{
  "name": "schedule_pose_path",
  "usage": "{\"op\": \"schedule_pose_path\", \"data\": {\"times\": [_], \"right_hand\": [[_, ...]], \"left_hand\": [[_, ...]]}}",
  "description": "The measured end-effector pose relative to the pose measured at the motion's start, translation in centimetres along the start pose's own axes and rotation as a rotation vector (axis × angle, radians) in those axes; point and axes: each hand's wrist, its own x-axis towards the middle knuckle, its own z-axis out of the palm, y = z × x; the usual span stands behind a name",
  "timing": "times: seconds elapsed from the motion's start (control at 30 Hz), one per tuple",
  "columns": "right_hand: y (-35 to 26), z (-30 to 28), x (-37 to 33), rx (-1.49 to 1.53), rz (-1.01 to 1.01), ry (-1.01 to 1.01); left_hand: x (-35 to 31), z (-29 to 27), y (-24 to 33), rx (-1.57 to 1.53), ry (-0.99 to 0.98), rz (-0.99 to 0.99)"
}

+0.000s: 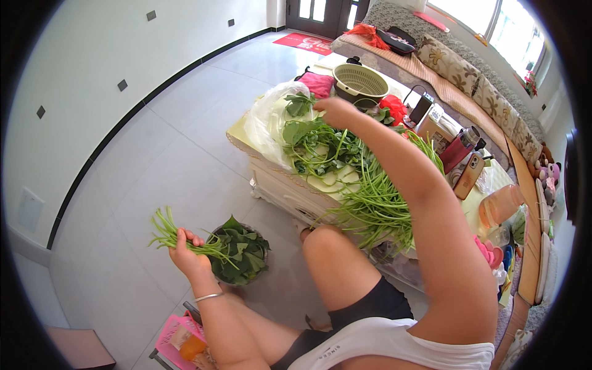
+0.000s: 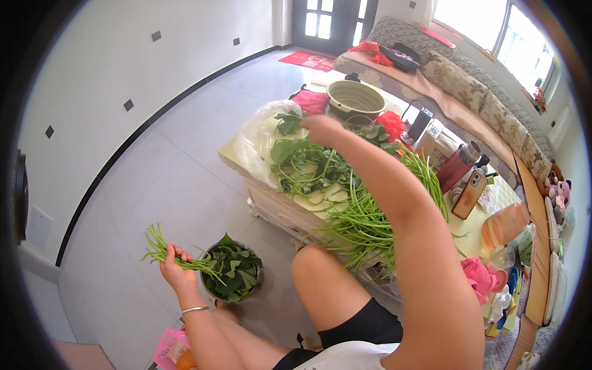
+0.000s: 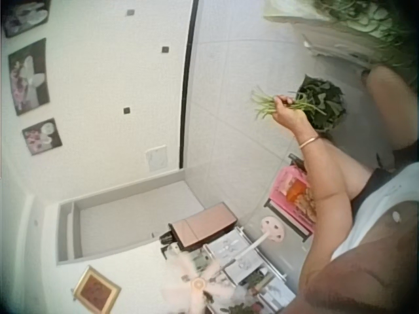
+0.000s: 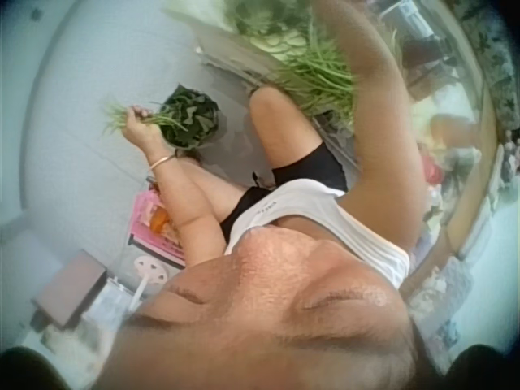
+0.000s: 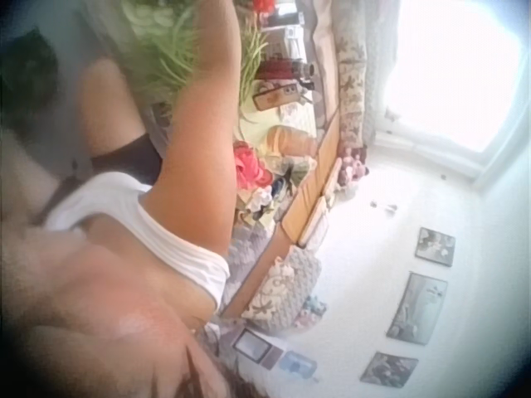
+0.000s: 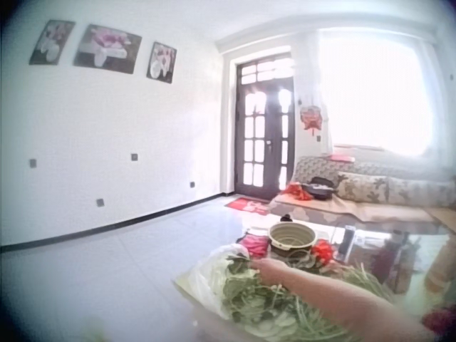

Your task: The person picks leaves from stems by hand and sorts long green beans on a low coffee table.

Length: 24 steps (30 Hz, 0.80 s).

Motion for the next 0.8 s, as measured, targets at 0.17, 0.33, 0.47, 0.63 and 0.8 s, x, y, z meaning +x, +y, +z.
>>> {"op": "schedule_pose_path", "data": {"times": [0.17,0.33,0.47,0.63,0.8], "right_hand": [[-1.9,3.9,0.6,0.084,0.183,-0.134],[-1.3,6.3,0.9,0.147,0.41,0.221],[-1.8,7.5,1.1,-0.028,0.379,0.119],[-2.0,5.4,0.7,-0.075,0.358,0.291],[-1.6,0.5,1.6,0.827,0.137,0.758]], "left_hand": [[0.0,-0.4,0.4,-0.001,0.019,0.003],[-0.1,0.0,0.5,-0.006,0.008,-0.009],[0.2,-0.4,0.2,-0.001,-0.005,-0.025],[-0.1,-0.1,0.4,-0.004,-0.001,-0.041],[-0.3,0.5,0.0,-0.009,-0.026,-0.078]]}}
